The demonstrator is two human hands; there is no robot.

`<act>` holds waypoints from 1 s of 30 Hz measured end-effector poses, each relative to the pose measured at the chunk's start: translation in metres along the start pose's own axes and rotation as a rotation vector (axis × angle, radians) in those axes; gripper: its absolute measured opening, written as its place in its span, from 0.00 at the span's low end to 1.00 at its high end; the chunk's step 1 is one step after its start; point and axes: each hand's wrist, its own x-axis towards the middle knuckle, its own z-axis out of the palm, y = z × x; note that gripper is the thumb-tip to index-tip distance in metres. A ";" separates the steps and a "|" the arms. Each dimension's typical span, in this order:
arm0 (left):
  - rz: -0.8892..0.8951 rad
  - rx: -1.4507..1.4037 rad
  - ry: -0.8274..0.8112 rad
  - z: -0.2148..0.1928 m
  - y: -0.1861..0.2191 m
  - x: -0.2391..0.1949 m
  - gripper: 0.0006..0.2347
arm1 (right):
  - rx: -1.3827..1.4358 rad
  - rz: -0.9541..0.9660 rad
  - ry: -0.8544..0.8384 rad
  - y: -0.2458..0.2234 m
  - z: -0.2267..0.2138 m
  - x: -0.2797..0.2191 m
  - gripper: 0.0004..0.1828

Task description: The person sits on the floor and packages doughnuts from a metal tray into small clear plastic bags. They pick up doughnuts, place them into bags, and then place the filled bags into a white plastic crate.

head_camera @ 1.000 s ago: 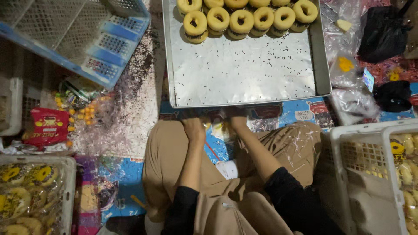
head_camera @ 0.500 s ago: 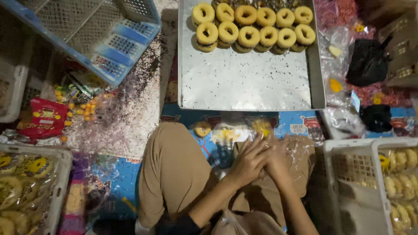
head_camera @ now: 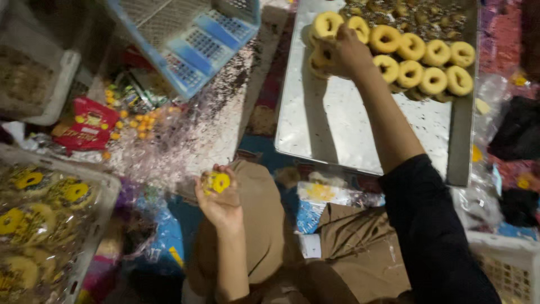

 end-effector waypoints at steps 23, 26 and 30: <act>-0.284 0.116 -0.462 0.074 -0.138 -0.139 0.29 | 0.795 0.308 0.331 -0.228 -0.113 -0.342 0.23; -0.311 0.310 -0.515 0.066 -0.151 -0.150 0.31 | 0.935 0.328 0.631 -0.227 -0.124 -0.354 0.20; -0.210 0.666 -0.340 0.043 -0.149 -0.188 0.28 | 0.783 0.242 0.727 -0.208 -0.136 -0.375 0.14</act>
